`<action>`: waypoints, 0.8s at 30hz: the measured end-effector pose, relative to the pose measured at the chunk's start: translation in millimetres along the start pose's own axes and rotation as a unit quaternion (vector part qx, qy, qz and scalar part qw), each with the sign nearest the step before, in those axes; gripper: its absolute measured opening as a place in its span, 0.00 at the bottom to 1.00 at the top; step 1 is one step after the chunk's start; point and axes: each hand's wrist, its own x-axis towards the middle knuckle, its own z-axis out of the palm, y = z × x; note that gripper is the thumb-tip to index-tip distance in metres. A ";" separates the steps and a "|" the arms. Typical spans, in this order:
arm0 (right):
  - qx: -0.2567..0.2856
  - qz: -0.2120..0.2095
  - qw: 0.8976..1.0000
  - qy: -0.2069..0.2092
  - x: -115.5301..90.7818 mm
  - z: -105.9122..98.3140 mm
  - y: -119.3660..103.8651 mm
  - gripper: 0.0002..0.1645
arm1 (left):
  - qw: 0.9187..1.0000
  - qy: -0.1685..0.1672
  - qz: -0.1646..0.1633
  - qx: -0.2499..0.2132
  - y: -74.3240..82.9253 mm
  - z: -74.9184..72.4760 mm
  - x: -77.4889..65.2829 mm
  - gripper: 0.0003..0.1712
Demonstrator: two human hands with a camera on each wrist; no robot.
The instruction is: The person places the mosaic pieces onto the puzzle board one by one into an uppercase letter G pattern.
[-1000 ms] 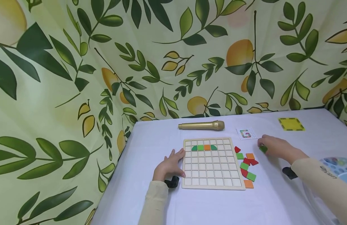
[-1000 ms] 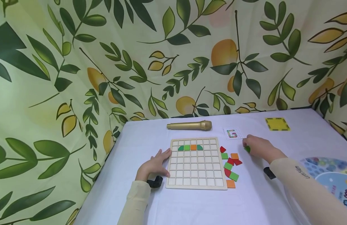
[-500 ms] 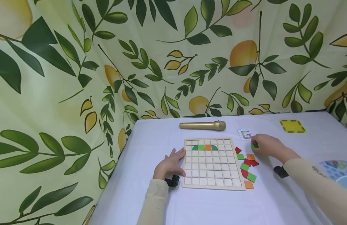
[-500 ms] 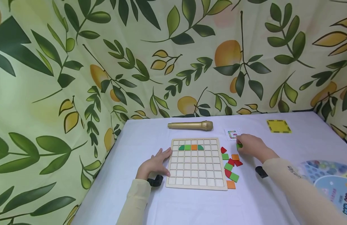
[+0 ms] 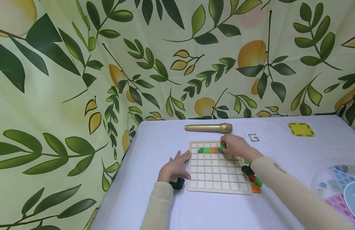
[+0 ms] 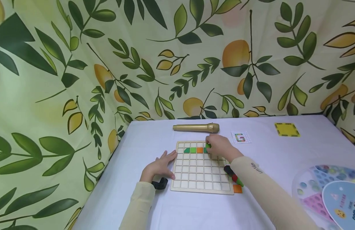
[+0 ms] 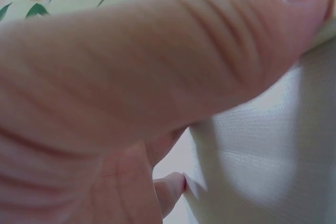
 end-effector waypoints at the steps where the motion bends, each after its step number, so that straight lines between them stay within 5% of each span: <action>1: 0.000 -0.008 1.000 0.002 3.8 3.4 -6.6 0.10 | 1.000 0.000 -0.001 -0.001 -0.2 0.0 0.2 0.61; 13: 0.001 -0.066 0.998 0.020 28.5 37.0 -57.7 0.07 | 1.000 0.003 -0.004 0.005 -2.0 0.9 4.3 0.62; 24: -0.008 -0.066 0.998 0.014 30.9 47.5 -69.8 0.07 | 1.000 0.003 -0.006 0.012 -3.1 2.2 4.9 0.62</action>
